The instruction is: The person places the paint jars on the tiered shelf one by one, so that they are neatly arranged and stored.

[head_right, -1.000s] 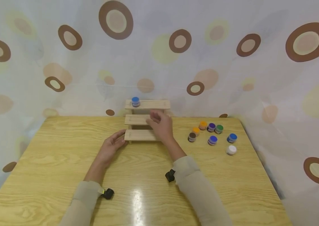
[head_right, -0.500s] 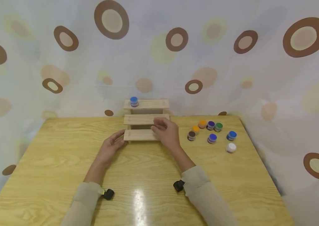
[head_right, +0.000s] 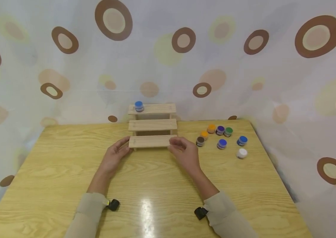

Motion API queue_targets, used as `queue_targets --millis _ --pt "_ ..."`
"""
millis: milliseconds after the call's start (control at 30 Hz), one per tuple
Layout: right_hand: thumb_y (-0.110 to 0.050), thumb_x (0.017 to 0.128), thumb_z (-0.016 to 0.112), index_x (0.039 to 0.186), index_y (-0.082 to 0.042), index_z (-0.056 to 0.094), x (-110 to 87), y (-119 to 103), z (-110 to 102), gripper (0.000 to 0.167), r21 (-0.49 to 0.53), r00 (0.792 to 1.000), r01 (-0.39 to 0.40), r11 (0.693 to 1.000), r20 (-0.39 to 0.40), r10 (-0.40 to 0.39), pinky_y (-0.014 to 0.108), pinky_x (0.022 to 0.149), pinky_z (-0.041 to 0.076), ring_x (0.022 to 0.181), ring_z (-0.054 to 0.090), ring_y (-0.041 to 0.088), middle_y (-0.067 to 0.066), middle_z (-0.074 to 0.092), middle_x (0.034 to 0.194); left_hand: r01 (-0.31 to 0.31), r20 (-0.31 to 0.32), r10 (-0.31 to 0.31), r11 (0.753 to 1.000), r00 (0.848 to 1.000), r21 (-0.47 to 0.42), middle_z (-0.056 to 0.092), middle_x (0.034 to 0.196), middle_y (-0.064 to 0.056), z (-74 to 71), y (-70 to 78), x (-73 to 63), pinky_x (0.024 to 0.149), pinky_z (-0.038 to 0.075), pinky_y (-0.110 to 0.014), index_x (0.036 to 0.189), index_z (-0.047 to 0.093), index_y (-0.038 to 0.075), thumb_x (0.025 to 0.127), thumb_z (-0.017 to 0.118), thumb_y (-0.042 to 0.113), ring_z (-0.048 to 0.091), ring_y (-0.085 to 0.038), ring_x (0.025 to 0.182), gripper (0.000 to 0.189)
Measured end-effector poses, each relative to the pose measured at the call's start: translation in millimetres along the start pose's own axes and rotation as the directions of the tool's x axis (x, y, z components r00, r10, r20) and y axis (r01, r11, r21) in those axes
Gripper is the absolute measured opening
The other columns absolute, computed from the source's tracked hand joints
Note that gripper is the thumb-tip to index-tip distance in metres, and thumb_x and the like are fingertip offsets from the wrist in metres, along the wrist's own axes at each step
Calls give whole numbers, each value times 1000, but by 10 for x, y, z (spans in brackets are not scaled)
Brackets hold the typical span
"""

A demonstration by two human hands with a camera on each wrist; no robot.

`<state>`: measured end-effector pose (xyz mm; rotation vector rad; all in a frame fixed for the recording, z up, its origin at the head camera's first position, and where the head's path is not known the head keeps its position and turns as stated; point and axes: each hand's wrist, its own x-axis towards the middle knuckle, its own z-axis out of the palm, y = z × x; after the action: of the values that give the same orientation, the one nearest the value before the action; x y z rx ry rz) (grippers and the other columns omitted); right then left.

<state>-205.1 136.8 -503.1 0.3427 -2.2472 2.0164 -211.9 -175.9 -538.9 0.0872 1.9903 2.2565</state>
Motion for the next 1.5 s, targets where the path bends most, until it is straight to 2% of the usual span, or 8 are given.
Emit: queue_targets --millis 200,367,533,700,900,1067,1267,1500 --pt "-7 96 79 125 4 72 -111 10 -128 32 -27 998 -38 999 -47 37 24 93 60 113 72 31 25 71 125 2 9 -1 1000 1000 -9 43 164 -16 11 16 12 112 50 -29 160 43 4 109 53 -1 49 -29 147 52" --pt "-7 96 79 124 4 72 -155 54 -256 30 -51 990 -79 996 -118 73 22 92 60 108 73 21 26 72 123 9 13 -9 1000 1000 -13 43 164 -17 4 5 7 112 50 -29 160 42 3 109 53 -2 48 -30 148 52" --pt "-3 97 77 124 8 71 -186 86 -407 30 -8 976 -117 993 -185 114 21 90 60 102 73 10 30 70 124 1 7 -1 1000 1000 -11 44 163 -17 -16 -8 -3 112 50 -29 160 42 3 109 53 -2 47 -30 148 53" --pt "0 95 77 123 11 70 -213 113 -564 30 0 959 -120 993 -258 116 20 88 60 99 73 6 32 70 123 1 13 -1 1000 1000 5 43 164 -16 -16 -21 -7 112 50 -28 160 42 4 109 53 -2 46 -30 150 53" --pt "-2 96 78 123 8 71 -217 145 -727 30 -92 938 -141 986 -331 103 16 87 59 98 72 5 28 72 122 10 0 -10 1000 1000 -5 43 164 -16 0 -21 -16 109 51 -25 160 42 4 109 52 -3 46 -30 149 53" --pt "-6 96 78 123 3 73 -179 217 -821 29 -150 908 -192 970 -401 118 13 86 57 98 71 6 21 74 120 2 -1 -2 1000 1000 -2 45 163 -15 -8 -13 -6 109 51 -25 160 44 5 109 53 0 49 -30 147 52" --pt "-6 96 78 125 2 72 -122 307 -885 30 -141 893 -236 962 -422 157 14 87 57 101 70 10 19 73 121 4 7 -4 1000 1000 -2 45 163 -14 -15 -14 4 111 50 -27 160 43 5 109 53 1 49 -28 146 52" --pt "-7 96 79 130 1 70 -69 365 -902 36 -88 892 -274 958 -395 219 14 89 57 109 68 16 20 71 128 15 4 -15 1000 1000 -16 47 162 -13 -15 5 -11 109 52 -26 159 44 5 109 54 1 51 -27 145 52"
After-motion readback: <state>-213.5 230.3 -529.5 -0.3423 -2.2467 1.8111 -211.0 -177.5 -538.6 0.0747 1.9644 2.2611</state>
